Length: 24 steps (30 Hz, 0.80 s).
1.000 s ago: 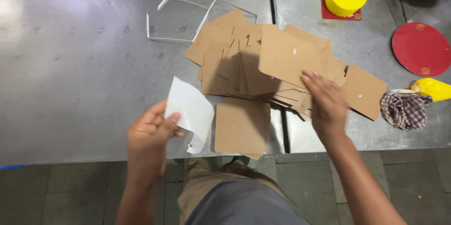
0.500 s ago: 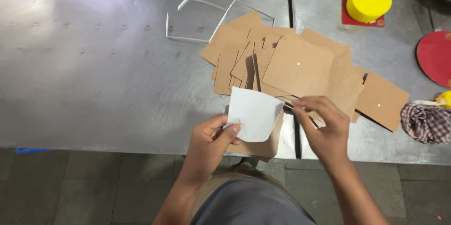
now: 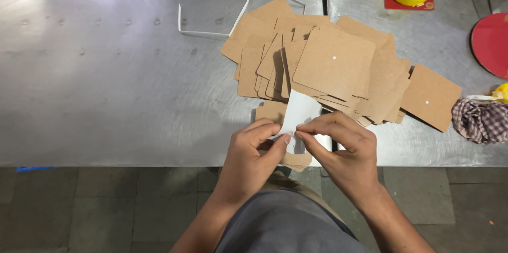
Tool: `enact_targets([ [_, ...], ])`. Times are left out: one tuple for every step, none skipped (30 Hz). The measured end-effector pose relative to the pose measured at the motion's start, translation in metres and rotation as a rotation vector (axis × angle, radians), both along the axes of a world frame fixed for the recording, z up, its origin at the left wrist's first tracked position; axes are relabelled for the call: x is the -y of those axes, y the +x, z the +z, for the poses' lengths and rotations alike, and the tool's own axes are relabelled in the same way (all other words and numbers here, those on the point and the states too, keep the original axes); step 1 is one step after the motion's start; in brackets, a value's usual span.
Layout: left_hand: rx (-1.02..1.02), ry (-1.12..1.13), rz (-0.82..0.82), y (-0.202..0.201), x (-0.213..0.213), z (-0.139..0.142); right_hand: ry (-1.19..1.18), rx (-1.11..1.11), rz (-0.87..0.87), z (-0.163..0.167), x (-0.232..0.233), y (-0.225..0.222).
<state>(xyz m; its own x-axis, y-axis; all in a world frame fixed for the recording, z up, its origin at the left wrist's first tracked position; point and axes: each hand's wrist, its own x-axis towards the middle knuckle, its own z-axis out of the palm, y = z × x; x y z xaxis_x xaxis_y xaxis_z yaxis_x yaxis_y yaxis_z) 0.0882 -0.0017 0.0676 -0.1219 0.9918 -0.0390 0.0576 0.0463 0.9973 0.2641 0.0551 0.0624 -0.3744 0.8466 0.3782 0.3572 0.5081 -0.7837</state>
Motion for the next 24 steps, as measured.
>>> enact_targets([
  [-0.041, 0.032, 0.007, 0.000, 0.000, 0.001, 0.000, 0.014, 0.010, -0.001, 0.000, 0.001],
  [-0.082, 0.064, 0.013, 0.001, 0.000, 0.001, 0.001, 0.028, 0.019, -0.001, -0.001, 0.001],
  [-0.088, 0.050, 0.011, 0.001, -0.001, 0.002, -0.013, 0.043, 0.023, -0.002, -0.002, 0.001],
  [-0.094, 0.038, 0.009, 0.001, -0.001, 0.002, -0.024, 0.058, 0.026, -0.002, -0.004, 0.002],
  [-0.100, 0.027, 0.008, 0.001, -0.001, 0.003, -0.036, 0.073, 0.031, -0.002, -0.005, 0.002],
  [-0.098, 0.020, 0.003, 0.001, -0.001, 0.003, -0.045, 0.064, 0.049, -0.002, -0.006, 0.002],
  [-0.096, 0.015, -0.002, 0.001, -0.001, 0.004, -0.052, 0.054, 0.067, -0.002, -0.008, 0.002],
  [-0.094, 0.010, -0.008, 0.000, -0.002, 0.004, -0.059, 0.045, 0.085, -0.002, -0.009, 0.002],
  [-0.084, 0.002, -0.011, 0.000, -0.002, 0.004, -0.070, 0.057, 0.093, -0.001, -0.011, 0.001],
  [-0.075, -0.006, -0.014, -0.001, -0.003, 0.004, -0.080, 0.068, 0.101, -0.001, -0.012, 0.001],
  [-0.066, -0.015, -0.016, -0.001, -0.003, 0.004, -0.091, 0.080, 0.109, -0.001, -0.013, 0.000],
  [-0.082, -0.039, -0.019, -0.002, -0.003, 0.003, -0.110, 0.085, 0.111, 0.000, -0.013, -0.001],
  [-0.098, -0.063, -0.021, -0.002, -0.004, 0.002, -0.128, 0.091, 0.113, 0.000, -0.014, -0.001],
  [-0.113, -0.087, -0.024, -0.003, -0.004, 0.001, -0.147, 0.097, 0.116, 0.000, -0.014, -0.001],
  [-0.076, -0.085, -0.022, -0.004, -0.004, -0.001, -0.170, 0.093, 0.123, 0.000, -0.014, -0.001],
  [-0.040, -0.083, -0.021, -0.004, -0.003, -0.004, -0.192, 0.089, 0.129, -0.002, -0.014, 0.000],
  [-0.003, -0.080, -0.019, -0.004, -0.003, -0.007, -0.215, 0.085, 0.136, -0.004, -0.014, 0.002],
  [-0.006, -0.034, -0.013, -0.005, -0.003, -0.010, -0.252, 0.057, 0.149, -0.008, -0.014, 0.004],
  [-0.010, 0.011, -0.007, -0.007, -0.002, -0.014, -0.290, 0.029, 0.162, -0.014, -0.014, 0.006],
  [-0.015, 0.056, 0.000, -0.010, -0.001, -0.018, -0.328, 0.000, 0.176, -0.022, -0.016, 0.009],
  [-0.069, 0.037, 0.031, -0.013, -0.001, -0.022, -0.404, 0.011, 0.181, -0.033, -0.019, 0.012],
  [-0.124, 0.018, 0.061, -0.019, -0.001, -0.025, -0.479, 0.022, 0.184, -0.046, -0.024, 0.012],
  [-0.178, -0.002, 0.091, -0.024, -0.001, -0.028, -0.555, 0.034, 0.186, -0.062, -0.030, 0.012],
  [-0.203, -0.020, 0.119, -0.030, 0.002, -0.031, -0.585, 0.119, 0.181, -0.080, -0.036, 0.011],
])
